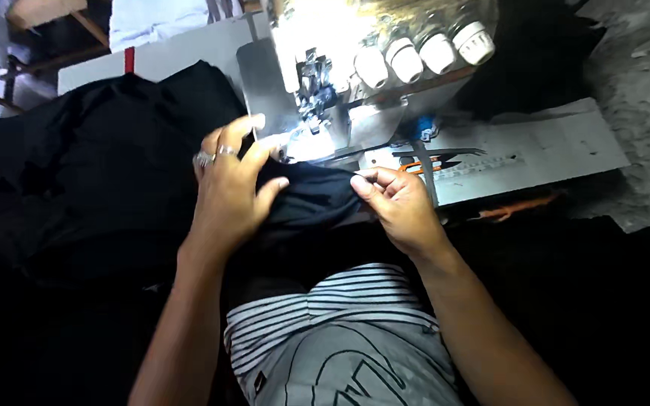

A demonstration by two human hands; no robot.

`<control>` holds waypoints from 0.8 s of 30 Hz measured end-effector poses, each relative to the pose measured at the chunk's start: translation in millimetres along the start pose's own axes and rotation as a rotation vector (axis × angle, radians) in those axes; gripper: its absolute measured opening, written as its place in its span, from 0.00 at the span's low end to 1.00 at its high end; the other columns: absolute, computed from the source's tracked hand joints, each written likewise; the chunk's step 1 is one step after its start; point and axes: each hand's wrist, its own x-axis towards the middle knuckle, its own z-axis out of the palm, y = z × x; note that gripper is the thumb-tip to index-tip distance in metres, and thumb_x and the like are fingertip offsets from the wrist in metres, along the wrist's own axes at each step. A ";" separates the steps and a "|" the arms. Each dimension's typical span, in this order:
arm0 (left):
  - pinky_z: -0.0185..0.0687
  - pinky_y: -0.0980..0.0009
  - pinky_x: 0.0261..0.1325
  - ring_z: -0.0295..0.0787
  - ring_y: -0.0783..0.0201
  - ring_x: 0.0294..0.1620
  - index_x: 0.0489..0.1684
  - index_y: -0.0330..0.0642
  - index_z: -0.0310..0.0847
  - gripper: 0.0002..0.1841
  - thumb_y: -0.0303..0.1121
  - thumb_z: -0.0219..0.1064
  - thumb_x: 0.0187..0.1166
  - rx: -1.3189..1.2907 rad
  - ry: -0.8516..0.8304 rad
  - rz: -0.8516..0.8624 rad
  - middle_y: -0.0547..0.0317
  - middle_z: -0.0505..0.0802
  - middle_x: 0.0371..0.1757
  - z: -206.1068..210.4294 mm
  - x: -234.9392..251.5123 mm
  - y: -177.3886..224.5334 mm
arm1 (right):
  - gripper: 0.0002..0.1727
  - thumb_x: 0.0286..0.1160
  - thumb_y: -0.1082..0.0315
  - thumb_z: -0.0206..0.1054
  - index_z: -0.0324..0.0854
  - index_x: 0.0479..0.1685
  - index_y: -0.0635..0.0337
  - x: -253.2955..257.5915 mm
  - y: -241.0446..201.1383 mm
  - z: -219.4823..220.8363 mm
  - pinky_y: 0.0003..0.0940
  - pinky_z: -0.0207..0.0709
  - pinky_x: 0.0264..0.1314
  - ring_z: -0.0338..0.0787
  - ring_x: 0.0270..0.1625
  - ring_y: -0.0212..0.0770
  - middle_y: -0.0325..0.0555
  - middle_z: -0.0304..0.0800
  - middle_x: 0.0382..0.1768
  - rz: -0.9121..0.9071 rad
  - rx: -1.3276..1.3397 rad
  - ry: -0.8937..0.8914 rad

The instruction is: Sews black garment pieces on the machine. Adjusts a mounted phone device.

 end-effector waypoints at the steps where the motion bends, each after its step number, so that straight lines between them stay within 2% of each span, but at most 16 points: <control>1: 0.60 0.32 0.78 0.66 0.40 0.86 0.59 0.47 0.88 0.17 0.43 0.73 0.76 -0.032 -0.033 0.021 0.47 0.78 0.82 1.0 3.8 -17.6 | 0.07 0.84 0.67 0.67 0.90 0.49 0.58 -5.2 -0.9 0.4 0.23 0.84 0.30 0.87 0.26 0.28 0.37 0.92 0.30 -0.015 -0.001 -0.024; 2: 0.59 0.36 0.82 0.67 0.46 0.86 0.51 0.44 0.87 0.14 0.43 0.74 0.76 -0.122 -0.053 0.042 0.50 0.81 0.79 -0.2 4.5 -31.3 | 0.08 0.85 0.68 0.65 0.89 0.51 0.59 -9.7 -2.3 0.5 0.23 0.84 0.32 0.88 0.28 0.28 0.38 0.92 0.33 -0.021 0.013 -0.045; 3: 0.64 0.44 0.84 0.74 0.54 0.82 0.48 0.41 0.87 0.13 0.40 0.74 0.77 -0.231 -0.067 0.068 0.53 0.86 0.73 -6.1 5.2 -40.0 | 0.10 0.86 0.69 0.64 0.89 0.53 0.60 -11.4 -4.2 -1.1 0.25 0.88 0.37 0.90 0.32 0.29 0.39 0.93 0.36 -0.020 0.041 -0.069; 4: 0.75 0.57 0.79 0.83 0.63 0.72 0.49 0.39 0.86 0.13 0.39 0.74 0.78 -0.323 -0.086 0.080 0.56 0.90 0.63 -15.1 6.3 -43.4 | 0.11 0.88 0.69 0.62 0.88 0.56 0.61 -13.1 -5.6 -3.4 0.26 0.89 0.41 0.91 0.35 0.30 0.40 0.94 0.39 -0.010 0.087 -0.094; 5: 0.82 0.69 0.67 0.87 0.73 0.58 0.49 0.39 0.84 0.14 0.40 0.73 0.79 -0.382 -0.115 0.058 0.60 0.92 0.52 -22.5 5.2 -42.6 | 0.12 0.89 0.69 0.59 0.87 0.58 0.61 -17.2 -6.0 -5.9 0.28 0.89 0.45 0.92 0.39 0.30 0.40 0.94 0.41 0.015 0.137 -0.121; 6: 0.82 0.79 0.55 0.86 0.80 0.45 0.48 0.40 0.82 0.13 0.41 0.72 0.80 -0.419 -0.139 0.020 0.66 0.90 0.43 -27.4 2.2 -40.7 | 0.14 0.91 0.69 0.56 0.86 0.59 0.61 -21.3 -6.3 -7.7 0.30 0.89 0.50 0.92 0.42 0.31 0.41 0.93 0.45 0.054 0.197 -0.148; 8: 0.76 0.85 0.40 0.79 0.84 0.32 0.45 0.43 0.82 0.12 0.42 0.71 0.81 -0.444 -0.117 -0.060 0.71 0.86 0.34 -32.1 -3.2 -43.6 | 0.17 0.94 0.67 0.50 0.83 0.65 0.62 -24.3 -5.2 -7.0 0.35 0.90 0.56 0.94 0.48 0.35 0.44 0.93 0.51 0.133 0.326 -0.180; 10: 0.70 0.85 0.35 0.74 0.84 0.29 0.42 0.46 0.84 0.09 0.41 0.68 0.84 -0.444 -0.080 -0.111 0.74 0.85 0.32 -32.0 -11.7 -49.4 | 0.20 0.96 0.67 0.46 0.80 0.71 0.62 -27.2 -2.0 -4.9 0.38 0.90 0.60 0.94 0.53 0.38 0.47 0.92 0.58 0.156 0.385 -0.200; 13: 0.68 0.84 0.31 0.72 0.84 0.24 0.40 0.47 0.84 0.09 0.41 0.67 0.84 -0.418 -0.068 -0.177 0.75 0.82 0.27 -30.2 -26.0 -50.7 | 0.22 0.96 0.67 0.44 0.74 0.79 0.61 -32.1 0.8 -2.9 0.37 0.87 0.64 0.92 0.58 0.38 0.48 0.87 0.67 0.154 0.381 -0.249; 18: 0.66 0.83 0.26 0.71 0.83 0.20 0.39 0.48 0.85 0.10 0.43 0.69 0.83 -0.374 -0.046 -0.256 0.75 0.82 0.22 -40.3 -39.8 -49.3 | 0.23 0.97 0.65 0.41 0.69 0.84 0.56 -29.8 -4.9 -0.9 0.37 0.86 0.65 0.91 0.59 0.39 0.48 0.86 0.67 0.182 0.412 -0.322; 20: 0.67 0.84 0.27 0.72 0.84 0.21 0.40 0.47 0.86 0.10 0.44 0.68 0.83 -0.366 -0.030 -0.268 0.75 0.83 0.24 -44.3 -47.8 -46.5 | 0.24 0.96 0.66 0.41 0.69 0.84 0.55 -28.5 -6.4 -1.3 0.38 0.86 0.65 0.91 0.59 0.40 0.49 0.86 0.66 0.196 0.420 -0.346; 22: 0.73 0.83 0.31 0.76 0.83 0.25 0.41 0.47 0.86 0.10 0.43 0.68 0.84 -0.318 -0.012 -0.285 0.73 0.86 0.28 -38.2 -63.6 -46.7 | 0.23 0.96 0.66 0.42 0.70 0.83 0.55 -28.8 -1.4 3.0 0.38 0.88 0.62 0.92 0.58 0.39 0.48 0.88 0.65 0.198 0.342 -0.335; 23: 0.79 0.77 0.35 0.81 0.77 0.29 0.43 0.46 0.86 0.10 0.43 0.68 0.84 -0.241 -0.007 -0.296 0.68 0.88 0.32 -30.5 -76.8 -48.9 | 0.22 0.95 0.67 0.44 0.74 0.79 0.57 -31.6 5.9 11.6 0.37 0.89 0.57 0.93 0.53 0.37 0.46 0.90 0.62 0.166 0.218 -0.285; 24: 0.85 0.65 0.45 0.87 0.67 0.38 0.46 0.43 0.87 0.12 0.42 0.69 0.84 -0.138 -0.022 -0.306 0.58 0.92 0.39 -20.1 -92.0 -50.6 | 0.19 0.94 0.68 0.48 0.78 0.74 0.59 -37.5 17.2 23.9 0.35 0.89 0.51 0.92 0.48 0.35 0.45 0.92 0.57 0.099 0.029 -0.204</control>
